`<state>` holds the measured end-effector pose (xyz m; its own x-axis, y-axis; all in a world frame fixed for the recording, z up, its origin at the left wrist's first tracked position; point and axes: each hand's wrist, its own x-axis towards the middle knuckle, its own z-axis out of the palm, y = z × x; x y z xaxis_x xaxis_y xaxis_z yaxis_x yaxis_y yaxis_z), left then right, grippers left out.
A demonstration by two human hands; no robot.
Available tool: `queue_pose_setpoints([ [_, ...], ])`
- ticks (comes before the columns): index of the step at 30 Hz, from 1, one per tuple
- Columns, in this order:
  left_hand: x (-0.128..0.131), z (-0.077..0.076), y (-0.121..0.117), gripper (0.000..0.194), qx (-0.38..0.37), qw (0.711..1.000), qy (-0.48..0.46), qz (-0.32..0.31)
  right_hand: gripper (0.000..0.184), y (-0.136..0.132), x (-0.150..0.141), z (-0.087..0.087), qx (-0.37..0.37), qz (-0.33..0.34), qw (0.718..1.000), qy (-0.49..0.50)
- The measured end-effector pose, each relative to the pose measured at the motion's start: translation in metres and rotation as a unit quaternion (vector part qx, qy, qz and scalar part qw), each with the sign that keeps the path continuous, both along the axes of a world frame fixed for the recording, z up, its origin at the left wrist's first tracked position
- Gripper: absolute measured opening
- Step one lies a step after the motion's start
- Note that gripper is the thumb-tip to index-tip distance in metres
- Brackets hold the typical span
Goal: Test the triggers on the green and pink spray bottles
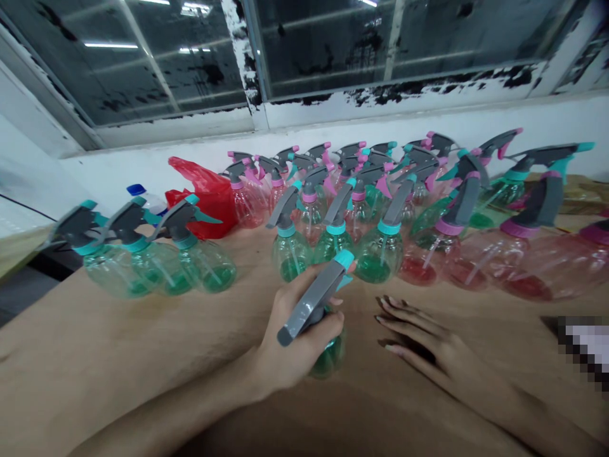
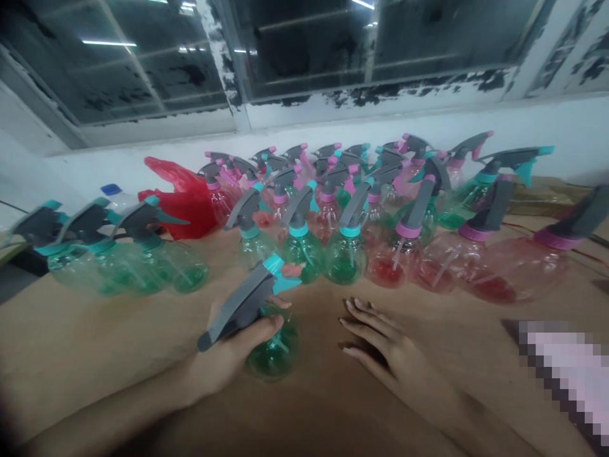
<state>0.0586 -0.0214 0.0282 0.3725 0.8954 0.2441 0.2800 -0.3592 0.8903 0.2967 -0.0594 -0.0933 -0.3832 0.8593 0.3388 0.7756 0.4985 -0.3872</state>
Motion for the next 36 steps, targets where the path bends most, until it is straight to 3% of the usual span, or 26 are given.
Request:
queue_pose_setpoints([
  [9, 0.0006, -0.0011, 0.0002, 0.032, 0.009, 1.0, 0.005, 0.014, 0.034, 0.0011, 0.0005, 0.006, -0.013, 0.001, 1.0, 0.013],
  [18, 0.0008, 0.0037, 0.0008, 0.041, 0.014, 1.0, -0.001, -0.019, 0.037, 0.0009, 0.0007, 0.0039, -0.006, 0.0, 1.0, 0.014],
  [30, -0.0007, 0.005, 0.0022, 0.016, 0.028, 0.999, 0.004, -0.035, 0.037, 0.001, 0.0005, 0.004, -0.011, 0.003, 1.0, 0.006],
  [36, -0.0002, 0.0065, 0.0018, 0.04, 0.016, 0.999, 0.009, -0.033, 0.036, 0.0009, 0.0008, 0.0056, -0.021, 0.002, 1.0, -0.003],
])
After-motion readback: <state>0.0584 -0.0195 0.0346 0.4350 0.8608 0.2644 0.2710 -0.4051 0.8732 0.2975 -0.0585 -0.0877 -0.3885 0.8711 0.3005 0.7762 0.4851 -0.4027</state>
